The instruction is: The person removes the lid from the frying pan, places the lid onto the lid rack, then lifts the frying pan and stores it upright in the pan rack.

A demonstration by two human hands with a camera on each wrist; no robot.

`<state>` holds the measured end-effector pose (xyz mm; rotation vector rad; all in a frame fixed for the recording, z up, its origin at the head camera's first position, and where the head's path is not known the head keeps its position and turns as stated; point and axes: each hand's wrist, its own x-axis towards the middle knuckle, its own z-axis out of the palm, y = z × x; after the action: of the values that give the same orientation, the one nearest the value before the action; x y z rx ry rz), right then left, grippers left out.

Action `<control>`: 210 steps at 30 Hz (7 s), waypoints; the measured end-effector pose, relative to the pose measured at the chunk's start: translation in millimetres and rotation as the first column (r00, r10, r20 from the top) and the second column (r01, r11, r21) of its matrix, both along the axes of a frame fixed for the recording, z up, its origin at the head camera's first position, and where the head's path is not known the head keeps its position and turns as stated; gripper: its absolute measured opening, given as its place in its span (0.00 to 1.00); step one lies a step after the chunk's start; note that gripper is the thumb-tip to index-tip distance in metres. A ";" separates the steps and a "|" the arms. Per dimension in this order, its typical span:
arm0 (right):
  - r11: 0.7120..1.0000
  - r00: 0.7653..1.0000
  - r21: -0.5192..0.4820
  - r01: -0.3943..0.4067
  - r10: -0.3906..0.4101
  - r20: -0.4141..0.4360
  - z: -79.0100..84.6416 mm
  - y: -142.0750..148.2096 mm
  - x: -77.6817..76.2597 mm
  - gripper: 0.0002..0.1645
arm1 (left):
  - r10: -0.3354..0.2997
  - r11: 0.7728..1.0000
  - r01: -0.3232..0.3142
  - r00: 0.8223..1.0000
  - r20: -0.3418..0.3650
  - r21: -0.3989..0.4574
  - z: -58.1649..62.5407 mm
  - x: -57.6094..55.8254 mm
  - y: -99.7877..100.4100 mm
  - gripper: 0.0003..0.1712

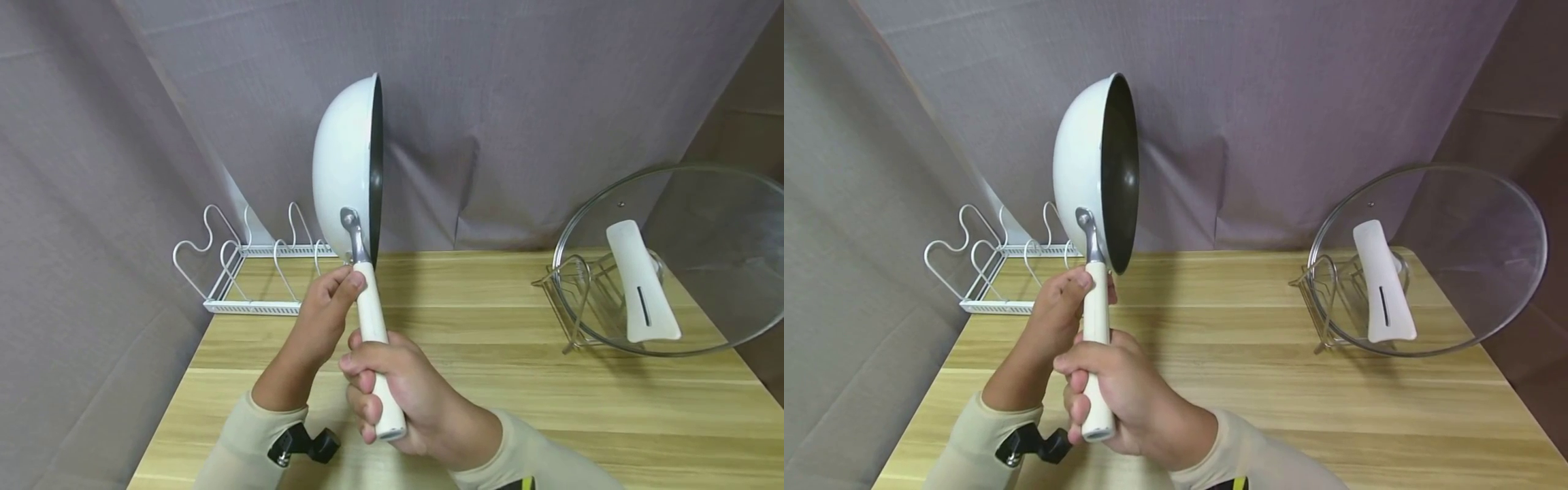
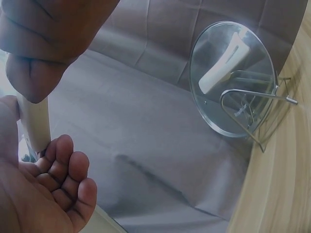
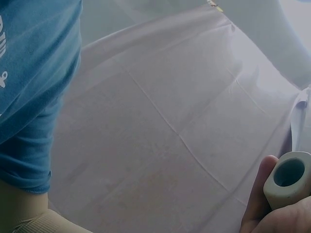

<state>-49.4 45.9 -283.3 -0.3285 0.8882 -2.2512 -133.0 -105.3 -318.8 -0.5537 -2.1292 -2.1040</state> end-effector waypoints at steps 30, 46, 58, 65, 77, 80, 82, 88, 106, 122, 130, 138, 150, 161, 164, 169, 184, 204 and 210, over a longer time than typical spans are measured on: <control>1.000 0.999 0.002 -0.019 0.019 0.043 6.4 -6.8 -4.4 0.09 | 0.059 0.998 -0.060 0.998 -0.030 -0.027 6.9 -2.2 -5.2 0.22; 0.999 0.999 -0.017 -0.029 0.029 0.043 8.8 -11.1 -5.5 0.10 | 0.061 0.998 -0.061 0.998 -0.015 0.013 9.4 -1.8 -7.6 0.16; 0.999 0.999 -0.025 -0.027 0.028 0.042 11.1 -14.4 -6.5 0.10 | 0.061 0.998 -0.061 0.998 -0.001 0.020 12.1 -2.1 -10.3 0.16; 0.999 0.999 -0.039 -0.028 0.029 0.039 11.0 -15.0 -7.3 0.10 | 0.065 0.998 -0.064 0.998 -0.010 0.015 13.0 -2.4 -10.5 0.16; 0.998 0.999 -0.052 -0.039 0.041 0.036 11.1 -16.3 -7.9 0.10 | 0.064 0.998 -0.063 0.998 -0.007 0.030 13.2 -2.1 -11.5 0.18; 0.998 0.999 -0.045 -0.038 0.039 0.035 12.2 -17.1 -8.1 0.10 | 0.064 0.997 -0.064 0.998 -0.005 0.033 14.0 -2.2 -12.6 0.18; 0.998 0.999 -0.040 -0.038 0.039 0.034 12.9 -17.5 -8.3 0.10 | 0.064 0.997 -0.064 0.998 -0.009 0.035 14.2 -2.4 -13.2 0.18; 0.999 0.999 -0.032 -0.041 0.042 0.034 14.8 -18.4 -8.7 0.10 | 0.058 0.998 -0.057 0.998 -0.026 0.040 14.5 -3.0 -14.6 0.15; 0.999 0.998 -0.010 -0.039 0.040 0.039 18.4 -20.9 -10.0 0.10 | 0.046 0.997 -0.043 0.998 -0.040 0.058 15.8 -5.1 -16.9 0.22; 0.999 0.999 -0.002 -0.043 0.043 0.034 21.1 -21.6 -11.4 0.09 | 0.065 0.996 -0.063 0.997 -0.040 0.061 18.4 -5.7 -17.4 0.15; 0.999 0.998 -0.015 -0.049 0.050 0.030 22.2 -24.3 -11.9 0.10 | 0.091 0.993 -0.090 0.996 -0.013 0.075 20.7 -4.5 -19.2 0.12; 0.999 0.998 0.002 -0.048 0.048 0.034 23.0 -25.1 -12.7 0.09 | 0.088 0.993 -0.085 0.996 -0.026 0.084 21.4 -5.9 -19.1 0.14; 0.998 0.997 -0.010 -0.069 0.069 0.037 24.2 -23.6 -14.5 0.09 | 0.046 0.996 -0.039 0.994 -0.095 0.075 20.2 -10.3 -19.8 0.23; 0.997 0.997 -0.024 -0.073 0.074 0.039 25.9 -24.4 -15.2 0.09 | 0.039 0.996 -0.029 0.991 -0.124 0.080 22.5 -11.1 -20.1 0.24; 0.997 0.996 -0.029 -0.078 0.079 0.034 26.6 -24.8 -15.3 0.09 | 0.046 0.996 -0.038 0.993 -0.111 0.076 24.0 -9.7 -21.0 0.24; 0.996 0.996 -0.041 -0.085 0.086 0.023 27.6 -26.0 -15.6 0.09 | 0.048 0.997 -0.041 0.992 -0.115 0.063 27.2 -8.6 -22.5 0.25; 0.995 0.996 -0.041 -0.091 0.091 0.014 29.1 -33.0 -16.2 0.09 | 0.055 0.996 -0.046 0.993 -0.104 0.082 29.1 -8.5 -27.3 0.20; 0.995 0.996 -0.033 -0.093 0.093 0.006 31.8 -37.3 -17.6 0.09 | 0.076 0.995 -0.069 0.992 -0.099 0.066 33.2 -8.3 -31.1 0.23; 0.996 0.997 -0.034 -0.080 0.081 0.004 32.2 -39.8 -18.3 0.09 | 0.094 0.996 -0.094 0.988 -0.119 0.011 34.9 -10.8 -34.0 0.27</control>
<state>-67.7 6.1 -251.1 -0.3677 0.8201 -2.1940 -143.8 -139.3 -283.9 -0.5524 -2.0429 -1.9745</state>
